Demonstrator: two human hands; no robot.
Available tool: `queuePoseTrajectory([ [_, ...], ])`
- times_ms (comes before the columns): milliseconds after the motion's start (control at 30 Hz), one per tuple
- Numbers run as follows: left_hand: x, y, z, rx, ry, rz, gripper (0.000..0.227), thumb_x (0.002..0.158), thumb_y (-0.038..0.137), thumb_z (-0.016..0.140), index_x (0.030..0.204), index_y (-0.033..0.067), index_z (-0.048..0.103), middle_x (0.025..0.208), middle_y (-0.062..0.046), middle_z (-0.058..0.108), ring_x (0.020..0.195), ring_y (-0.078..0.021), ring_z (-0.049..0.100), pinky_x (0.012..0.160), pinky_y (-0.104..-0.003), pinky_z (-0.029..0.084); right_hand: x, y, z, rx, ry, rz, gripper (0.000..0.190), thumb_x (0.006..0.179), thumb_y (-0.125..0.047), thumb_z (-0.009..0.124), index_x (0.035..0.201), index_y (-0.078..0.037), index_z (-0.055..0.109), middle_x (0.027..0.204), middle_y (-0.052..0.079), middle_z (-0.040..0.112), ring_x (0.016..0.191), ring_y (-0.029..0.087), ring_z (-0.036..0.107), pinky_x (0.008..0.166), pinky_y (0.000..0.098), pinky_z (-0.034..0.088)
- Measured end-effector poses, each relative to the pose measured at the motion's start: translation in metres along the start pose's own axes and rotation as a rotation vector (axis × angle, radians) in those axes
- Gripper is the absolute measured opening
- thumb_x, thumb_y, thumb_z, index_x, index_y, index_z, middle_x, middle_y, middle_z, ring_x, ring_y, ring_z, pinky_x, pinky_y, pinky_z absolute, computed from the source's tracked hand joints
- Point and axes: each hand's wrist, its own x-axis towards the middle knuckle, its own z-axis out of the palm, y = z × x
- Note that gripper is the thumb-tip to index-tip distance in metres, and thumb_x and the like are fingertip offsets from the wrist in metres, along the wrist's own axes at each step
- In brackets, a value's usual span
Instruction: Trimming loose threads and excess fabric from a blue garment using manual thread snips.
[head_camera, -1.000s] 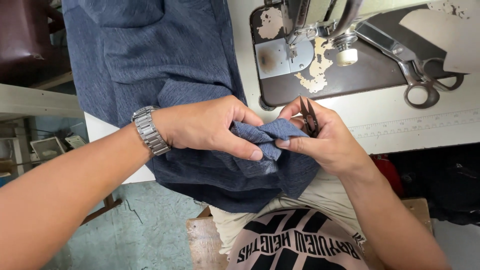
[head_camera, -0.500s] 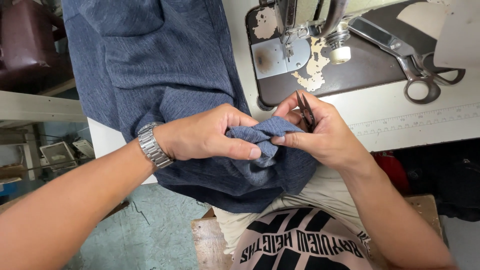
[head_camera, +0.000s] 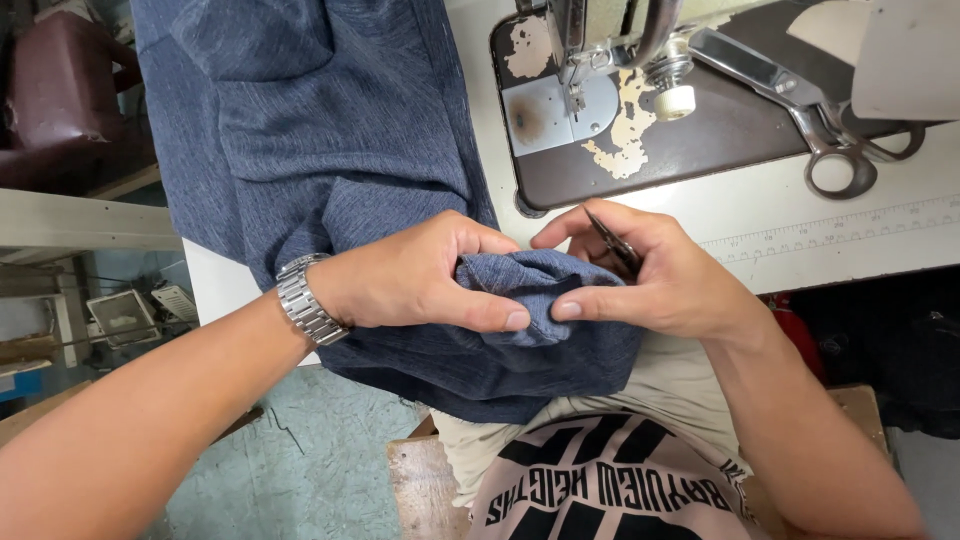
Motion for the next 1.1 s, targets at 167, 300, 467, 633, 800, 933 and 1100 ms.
queuePoseTrajectory([
  [167, -0.003, 0.007, 0.005, 0.024, 0.024, -0.066, 0.030, 0.099, 0.031, 0.099, 0.117, 0.0066, 0.097, 0.094, 0.006, 0.088, 0.082, -0.0045, 0.075, 0.076, -0.024, 0.065, 0.003, 0.003, 0.000, -0.069, 0.010, 0.012, 0.040, 0.091, -0.026, 0.106, 0.122, -0.005, 0.092, 0.105, 0.000, 0.087, 0.089, 0.009, 0.075, 0.079, 0.0250, 0.062],
  [300, 0.000, -0.003, 0.008, 0.041, 0.036, -0.016, 0.024, 0.104, 0.030, 0.098, 0.114, 0.0078, 0.097, 0.089, 0.009, 0.079, 0.080, -0.0031, 0.066, 0.073, -0.024, 0.057, 0.002, 0.005, -0.002, -0.055, 0.031, 0.031, 0.030, 0.093, -0.024, 0.107, 0.112, -0.008, 0.090, 0.096, -0.003, 0.082, 0.083, 0.008, 0.070, 0.074, 0.0247, 0.057],
  [467, 0.002, -0.005, 0.012, 0.168, 0.129, 0.036, 0.021, 0.106, 0.032, 0.097, 0.103, 0.0124, 0.092, 0.082, 0.011, 0.072, 0.073, -0.0031, 0.060, 0.066, -0.025, 0.048, -0.001, 0.001, -0.006, -0.066, -0.008, -0.011, 0.031, 0.097, -0.030, 0.104, 0.112, -0.008, 0.089, 0.096, -0.005, 0.079, 0.086, 0.008, 0.069, 0.076, 0.0256, 0.056],
  [633, 0.005, -0.004, 0.024, 0.199, 0.169, 0.040, 0.021, 0.103, 0.032, 0.097, 0.115, 0.0136, 0.098, 0.085, 0.013, 0.076, 0.078, -0.0016, 0.062, 0.071, -0.024, 0.052, -0.009, -0.011, 0.001, -0.148, 0.065, -0.014, 0.023, 0.097, -0.022, 0.105, 0.107, -0.011, 0.087, 0.092, -0.006, 0.076, 0.079, 0.007, 0.064, 0.071, 0.0255, 0.052],
  [800, -0.001, -0.022, 0.027, 0.786, 0.555, 0.761, 0.040, 0.127, 0.046, 0.056, 0.130, 0.0123, 0.077, 0.103, -0.005, 0.072, 0.097, -0.0352, 0.070, 0.114, -0.056, 0.045, -0.043, -0.035, 0.046, -0.751, 0.188, -0.635, 0.067, 0.103, -0.059, 0.093, 0.129, 0.001, 0.083, 0.112, 0.018, 0.084, 0.083, 0.025, 0.083, 0.070, 0.0349, 0.075],
  [933, -0.016, -0.042, 0.027, 0.989, 0.684, 0.957, 0.047, 0.133, 0.043, 0.047, 0.140, 0.0127, 0.082, 0.113, -0.003, 0.070, 0.108, -0.0321, 0.074, 0.125, -0.075, 0.045, -0.064, -0.019, 0.041, -0.582, 0.075, -0.618, 0.076, 0.104, -0.079, 0.078, 0.151, -0.019, 0.082, 0.146, 0.018, 0.086, 0.059, 0.011, 0.047, 0.062, 0.0283, 0.055],
  [1100, -0.014, -0.069, 0.037, 1.014, 0.868, 1.045, 0.034, 0.116, -0.005, 0.087, 0.134, 0.0230, 0.079, 0.126, -0.002, 0.075, 0.116, -0.0288, 0.079, 0.125, -0.073, 0.050, -0.030, -0.022, 0.029, -0.253, 0.254, -0.373, 0.049, 0.100, -0.025, 0.099, 0.144, -0.009, 0.085, 0.145, 0.010, 0.086, 0.062, 0.004, 0.033, 0.058, 0.0209, 0.032],
])
